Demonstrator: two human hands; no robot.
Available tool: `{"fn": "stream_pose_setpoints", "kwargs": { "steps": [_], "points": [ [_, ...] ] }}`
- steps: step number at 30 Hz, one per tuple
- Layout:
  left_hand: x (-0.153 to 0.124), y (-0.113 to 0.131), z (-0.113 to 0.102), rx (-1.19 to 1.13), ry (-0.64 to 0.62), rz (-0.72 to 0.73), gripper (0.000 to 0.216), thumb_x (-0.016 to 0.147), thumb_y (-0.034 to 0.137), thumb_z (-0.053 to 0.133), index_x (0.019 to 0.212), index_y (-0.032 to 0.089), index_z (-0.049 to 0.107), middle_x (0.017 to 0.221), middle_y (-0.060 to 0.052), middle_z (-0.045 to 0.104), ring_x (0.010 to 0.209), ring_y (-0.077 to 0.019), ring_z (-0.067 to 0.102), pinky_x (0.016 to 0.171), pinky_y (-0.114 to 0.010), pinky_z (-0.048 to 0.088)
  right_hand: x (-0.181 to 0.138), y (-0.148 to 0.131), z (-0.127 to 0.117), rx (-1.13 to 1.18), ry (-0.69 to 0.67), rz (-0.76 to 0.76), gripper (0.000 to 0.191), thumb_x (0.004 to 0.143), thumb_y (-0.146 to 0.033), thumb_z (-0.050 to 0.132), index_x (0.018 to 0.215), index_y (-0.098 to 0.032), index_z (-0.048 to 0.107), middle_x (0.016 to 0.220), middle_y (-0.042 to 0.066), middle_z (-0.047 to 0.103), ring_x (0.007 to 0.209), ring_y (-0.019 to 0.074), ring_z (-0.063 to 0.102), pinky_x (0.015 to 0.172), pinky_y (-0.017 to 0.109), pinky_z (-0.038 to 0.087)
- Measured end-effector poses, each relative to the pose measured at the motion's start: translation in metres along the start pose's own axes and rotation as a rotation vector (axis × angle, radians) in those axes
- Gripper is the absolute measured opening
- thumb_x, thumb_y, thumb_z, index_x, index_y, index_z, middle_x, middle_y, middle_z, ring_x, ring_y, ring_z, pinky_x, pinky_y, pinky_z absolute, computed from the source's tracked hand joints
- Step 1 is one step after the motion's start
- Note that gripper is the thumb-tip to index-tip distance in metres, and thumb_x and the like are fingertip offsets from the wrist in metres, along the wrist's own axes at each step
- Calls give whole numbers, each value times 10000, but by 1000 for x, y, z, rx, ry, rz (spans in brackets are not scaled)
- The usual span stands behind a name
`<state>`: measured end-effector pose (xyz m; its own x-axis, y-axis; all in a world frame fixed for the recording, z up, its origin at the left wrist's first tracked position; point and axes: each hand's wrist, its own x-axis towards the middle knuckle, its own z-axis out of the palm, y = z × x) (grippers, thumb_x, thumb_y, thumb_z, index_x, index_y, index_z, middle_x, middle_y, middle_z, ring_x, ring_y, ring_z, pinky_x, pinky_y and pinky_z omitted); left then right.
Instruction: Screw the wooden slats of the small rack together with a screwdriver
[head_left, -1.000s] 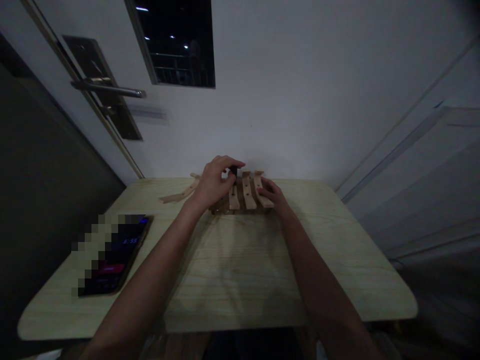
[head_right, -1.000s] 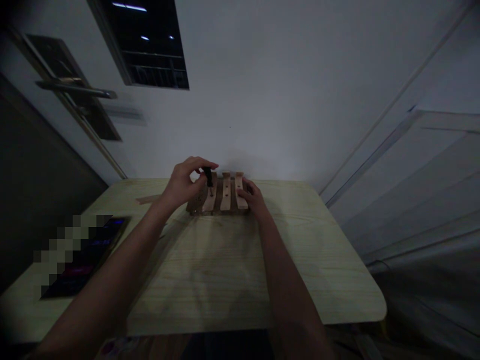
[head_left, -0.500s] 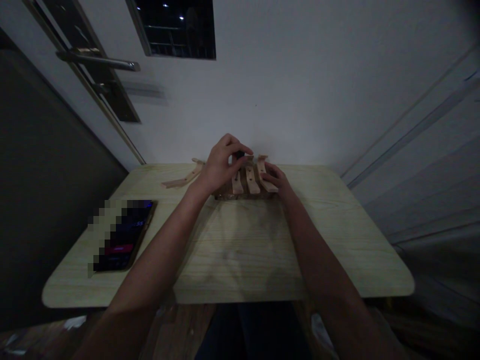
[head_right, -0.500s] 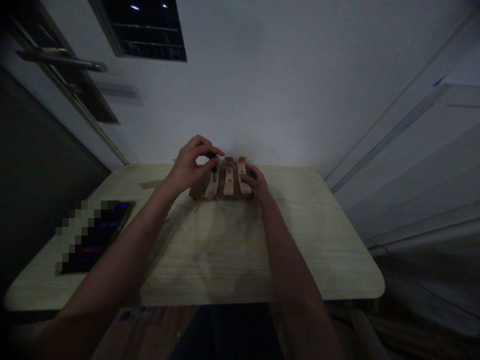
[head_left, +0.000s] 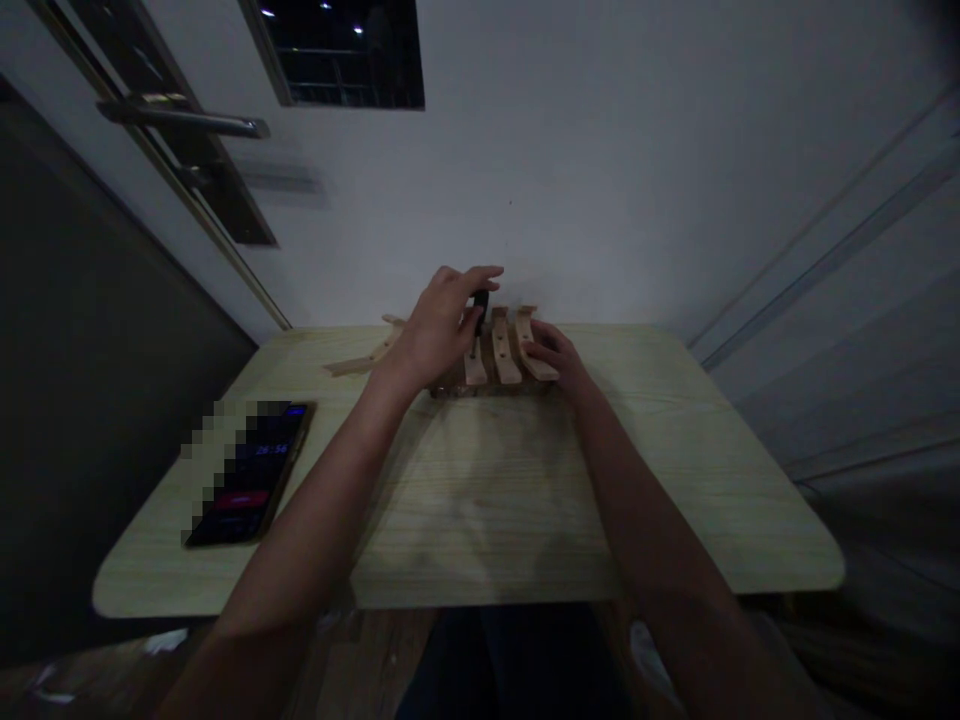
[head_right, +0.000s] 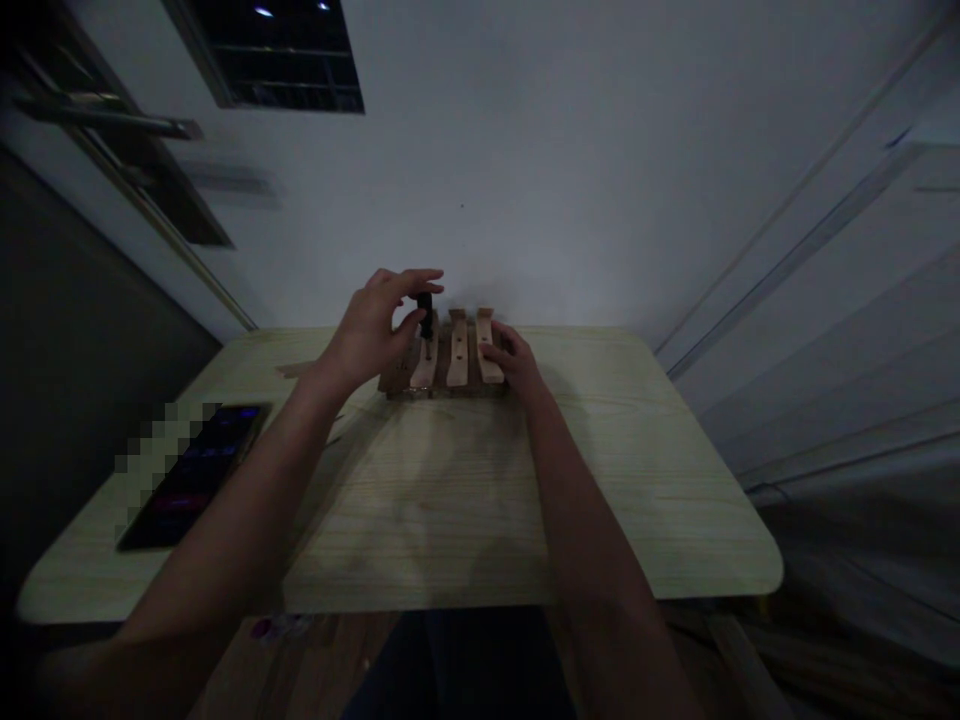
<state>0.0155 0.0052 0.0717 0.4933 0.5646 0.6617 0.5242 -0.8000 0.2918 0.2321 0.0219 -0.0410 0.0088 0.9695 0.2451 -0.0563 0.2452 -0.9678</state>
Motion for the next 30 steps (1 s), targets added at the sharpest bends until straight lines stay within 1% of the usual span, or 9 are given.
{"fn": "stream_pose_setpoints", "kwargs": {
  "steps": [5, 8, 13, 16, 18, 21, 26, 28, 30],
  "points": [
    [1, -3, 1, 58, -42, -2, 359, 811, 56, 494, 1140, 180, 570, 1064, -60, 656, 1034, -218, 566, 908, -373, 463, -1, -1, 0, -22, 20, 13, 515, 606, -398, 756, 1085, -247, 638, 1158, 44, 668, 1104, 266, 592, 1025, 473, 424],
    [1, -4, 2, 62, -45, 10, 288, 835, 95, 496, 1096, 188, 575, 1079, -50, 650, 1025, -211, 570, 924, -380, 457, 0, -1, 0, -35, 10, 10, 517, 616, -411, 746, 1096, -253, 636, 1168, 43, 665, 1112, 268, 588, 1025, 477, 420],
    [1, 0, 5, 14, 21, 30, 156, 850, 203, 562, 1001, 170, 587, 1014, -60, 613, 963, -194, 575, 876, -342, 471, 0, -1, 0, -23, 18, 9, 501, 616, -395, 747, 1081, -242, 637, 1143, 53, 671, 1093, 275, 596, 1006, 478, 431],
    [1, 0, 6, -12, 86, 15, 114, 847, 219, 581, 950, 173, 595, 990, -57, 567, 909, -174, 566, 820, -316, 479, 1, 0, -1, -34, 8, 6, 507, 613, -401, 748, 1083, -245, 636, 1151, 51, 668, 1100, 275, 591, 1003, 474, 434],
    [2, -2, 6, -11, 91, 3, 91, 842, 208, 582, 926, 180, 605, 949, -43, 560, 845, -156, 560, 782, -300, 483, 2, 2, -1, -41, 12, 5, 513, 595, -410, 758, 1067, -249, 639, 1132, 46, 677, 1089, 276, 596, 990, 477, 444],
    [2, -6, 6, -9, 68, 0, 120, 825, 172, 580, 937, 192, 616, 886, -20, 569, 780, -139, 559, 752, -282, 485, 3, 3, -1, -27, 31, 11, 511, 587, -424, 758, 1055, -255, 638, 1103, 39, 691, 1074, 273, 606, 980, 475, 456],
    [0, -8, 5, -27, 82, -10, 308, 804, 100, 528, 1093, 194, 579, 956, -31, 635, 867, -153, 603, 802, -289, 492, 4, 3, 1, 4, 38, 29, 543, 552, -429, 774, 1045, -245, 639, 1128, 38, 688, 1092, 271, 606, 1008, 471, 446],
    [0, -8, 5, -19, 94, -31, 321, 792, 87, 513, 1085, 192, 588, 974, -36, 654, 886, -160, 609, 821, -303, 494, 5, 4, 0, 6, 32, 36, 549, 540, -438, 776, 1038, -252, 640, 1134, 34, 687, 1110, 271, 598, 1013, 467, 446],
    [0, -8, 5, -10, 103, -54, 296, 781, 81, 507, 1034, 189, 617, 947, -37, 666, 882, -166, 613, 828, -315, 499, 6, 6, 0, -6, 34, 41, 560, 542, -439, 773, 1051, -250, 637, 1145, 40, 682, 1120, 271, 593, 1012, 464, 447]
  ]
}}
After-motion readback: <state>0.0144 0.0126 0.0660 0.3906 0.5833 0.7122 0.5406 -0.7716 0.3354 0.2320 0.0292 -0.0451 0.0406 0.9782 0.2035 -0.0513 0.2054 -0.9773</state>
